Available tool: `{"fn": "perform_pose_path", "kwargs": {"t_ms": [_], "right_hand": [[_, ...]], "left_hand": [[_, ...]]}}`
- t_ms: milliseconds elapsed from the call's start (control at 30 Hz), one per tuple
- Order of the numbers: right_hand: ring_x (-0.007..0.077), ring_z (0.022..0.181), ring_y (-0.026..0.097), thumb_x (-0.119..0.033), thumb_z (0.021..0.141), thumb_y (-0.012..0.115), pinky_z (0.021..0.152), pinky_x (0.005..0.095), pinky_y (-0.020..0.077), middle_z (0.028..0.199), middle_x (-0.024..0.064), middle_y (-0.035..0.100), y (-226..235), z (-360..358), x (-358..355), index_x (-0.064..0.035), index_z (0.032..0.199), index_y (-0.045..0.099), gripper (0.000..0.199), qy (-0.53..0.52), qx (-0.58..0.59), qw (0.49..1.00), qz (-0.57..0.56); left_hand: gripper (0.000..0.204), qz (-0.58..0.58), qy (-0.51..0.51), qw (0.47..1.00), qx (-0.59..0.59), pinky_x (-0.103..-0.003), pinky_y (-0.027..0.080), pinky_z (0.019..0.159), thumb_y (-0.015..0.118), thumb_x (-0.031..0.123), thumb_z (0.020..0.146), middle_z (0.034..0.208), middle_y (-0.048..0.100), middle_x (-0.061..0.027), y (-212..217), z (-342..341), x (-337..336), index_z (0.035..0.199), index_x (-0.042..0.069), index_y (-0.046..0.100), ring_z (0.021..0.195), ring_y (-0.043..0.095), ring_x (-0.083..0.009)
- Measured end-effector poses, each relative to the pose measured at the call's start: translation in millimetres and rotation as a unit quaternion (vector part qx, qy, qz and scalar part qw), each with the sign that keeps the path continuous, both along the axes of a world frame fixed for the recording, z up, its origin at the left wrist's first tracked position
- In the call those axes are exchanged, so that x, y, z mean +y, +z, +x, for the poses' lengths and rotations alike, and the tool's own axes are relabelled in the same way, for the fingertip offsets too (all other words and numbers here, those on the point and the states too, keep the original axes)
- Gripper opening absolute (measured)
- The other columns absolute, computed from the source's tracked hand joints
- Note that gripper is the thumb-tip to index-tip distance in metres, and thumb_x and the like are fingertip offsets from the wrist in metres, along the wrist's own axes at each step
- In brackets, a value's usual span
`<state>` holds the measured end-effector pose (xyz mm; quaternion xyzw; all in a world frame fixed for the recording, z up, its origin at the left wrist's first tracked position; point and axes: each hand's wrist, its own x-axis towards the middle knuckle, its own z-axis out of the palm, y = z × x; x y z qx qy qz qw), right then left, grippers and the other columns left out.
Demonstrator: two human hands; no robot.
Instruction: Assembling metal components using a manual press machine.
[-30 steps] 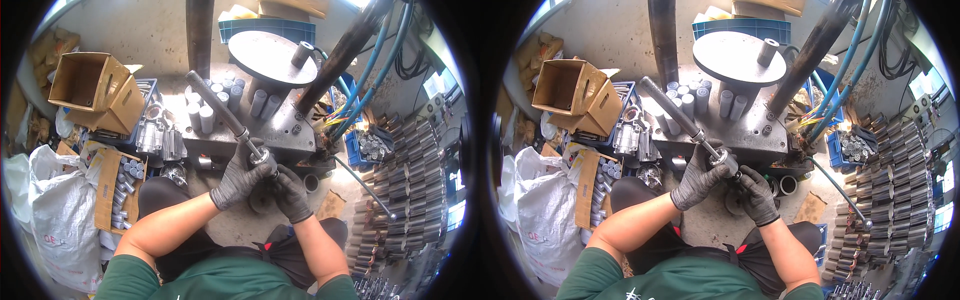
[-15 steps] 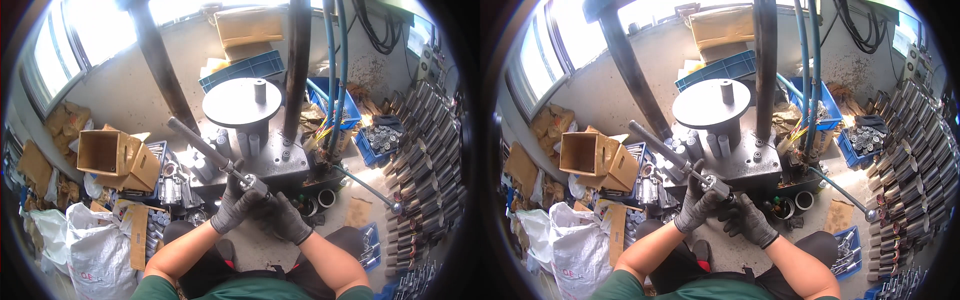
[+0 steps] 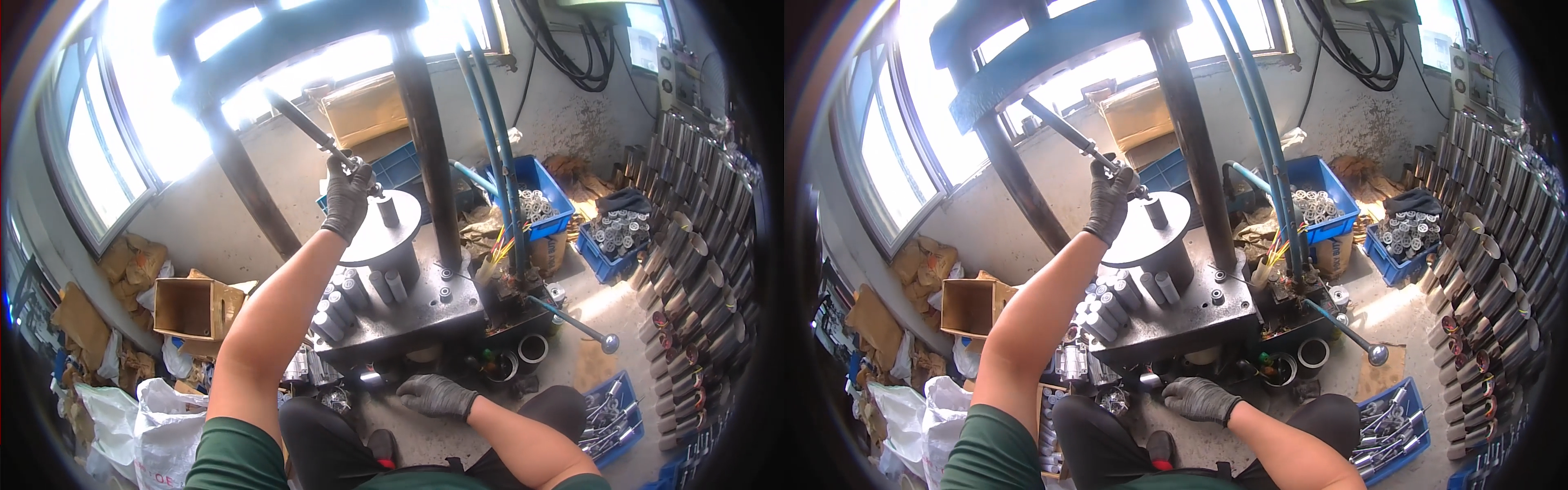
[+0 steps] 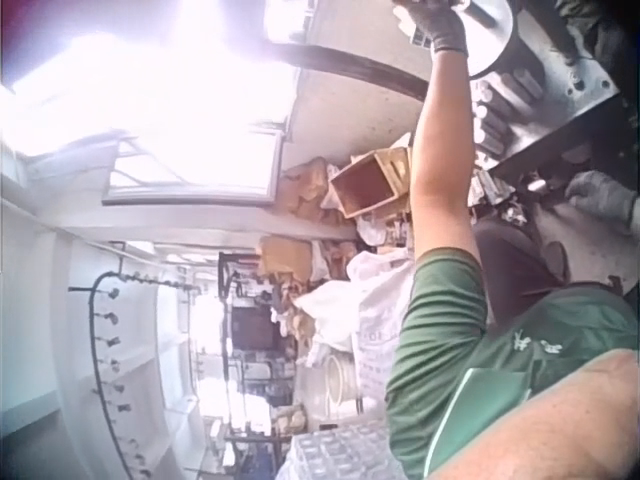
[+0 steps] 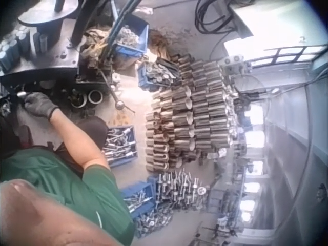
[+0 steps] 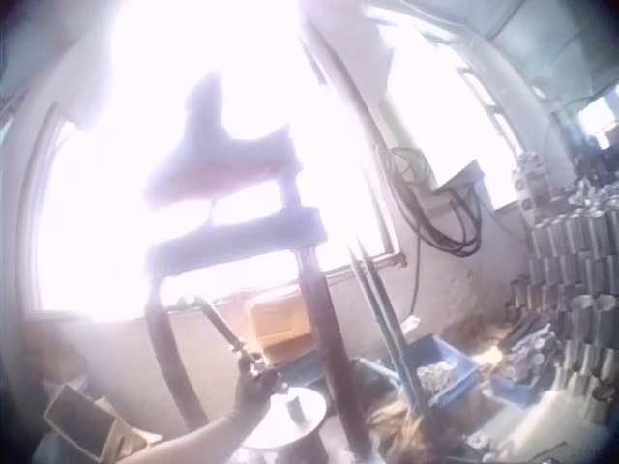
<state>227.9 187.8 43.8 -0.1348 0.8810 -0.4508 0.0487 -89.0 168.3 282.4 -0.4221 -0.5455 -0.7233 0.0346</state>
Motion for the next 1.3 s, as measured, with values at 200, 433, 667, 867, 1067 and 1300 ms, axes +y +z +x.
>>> {"fn": "perform_pose_path", "kwargs": {"t_ms": [200, 433, 667, 867, 1067, 1300], "right_hand": [[0.0381, 0.121, 0.070, -0.030, 0.100, 0.063, 0.107, 0.0469, 0.0551, 0.127, 0.0208, 0.075, 3.1, 5.2, -5.6, -0.0048, 0.129, 0.076, 0.041, 0.038, -0.016, 0.997, 0.063], [0.0410, 0.107, 0.073, -0.027, 0.093, 0.069, 0.095, 0.0518, 0.0580, 0.111, 0.0192, 0.075, 11.6, 17.8, -7.2, -0.0088, 0.120, 0.076, 0.034, 0.062, 0.052, 0.985, 0.156], [0.0390, 0.106, 0.072, -0.023, 0.087, 0.075, 0.092, 0.0516, 0.0578, 0.111, 0.0177, 0.073, 77.5, 41.8, 27.4, -0.0081, 0.122, 0.073, 0.037, 0.037, 0.124, 0.977, 0.170], [0.0406, 0.098, 0.072, -0.020, 0.091, 0.075, 0.087, 0.0509, 0.0581, 0.110, 0.0182, 0.075, 165.2, 91.6, 85.7, -0.0027, 0.114, 0.072, 0.029, -0.132, 0.276, 0.936, 0.172], [0.0412, 0.086, 0.073, -0.024, 0.090, 0.073, 0.081, 0.0509, 0.0586, 0.102, 0.0192, 0.075, 214.8, 137.7, 157.6, -0.0056, 0.109, 0.075, 0.026, -0.218, 0.166, 0.879, 0.390], [0.0435, 0.096, 0.076, -0.034, 0.091, 0.069, 0.091, 0.0527, 0.0598, 0.097, 0.0250, 0.078, 195.9, 166.9, 175.7, -0.0066, 0.120, 0.077, 0.041, -0.171, -0.051, 0.913, 0.366]], "left_hand": [[0.041, -0.082, 0.030, 0.993, -0.075, -0.032, 0.053, 0.067, 0.070, 0.007, 0.107, 0.102, 0.057, -0.0033, 0.0, -27.6, 17.4, 0.138, 0.017, 0.045, 0.084, 0.062, -0.0148], [0.031, -0.206, 0.090, 0.974, -0.011, -0.036, 0.057, 0.082, 0.068, 0.023, 0.111, 0.110, 0.064, -0.0060, 11.9, -28.5, 19.5, 0.137, 0.012, 0.057, 0.094, 0.065, -0.0178], [0.031, -0.259, 0.180, 0.949, 0.028, -0.035, 0.059, 0.083, 0.070, 0.031, 0.110, 0.105, 0.069, -0.0055, 17.6, -18.9, 21.1, 0.132, 0.010, 0.064, 0.095, 0.069, -0.0169], [0.031, -0.266, 0.207, 0.940, 0.040, -0.034, 0.059, 0.083, 0.074, 0.030, 0.107, 0.102, 0.073, -0.0054, 18.4, -16.3, 21.6, 0.128, 0.008, 0.069, 0.093, 0.070, -0.0154], [0.037, -0.254, 0.195, 0.946, 0.047, -0.040, 0.060, 0.090, 0.069, 0.035, 0.107, 0.102, 0.080, -0.0136, 18.8, -11.8, 21.1, 0.130, 0.006, 0.069, 0.096, 0.077, -0.0255], [0.044, -0.285, 0.243, 0.924, 0.082, -0.039, 0.060, 0.090, 0.069, 0.037, 0.107, 0.111, 0.080, -0.0162, 25.2, 2.1, 15.6, 0.137, 0.005, 0.068, 0.100, 0.077, -0.0268]]}}
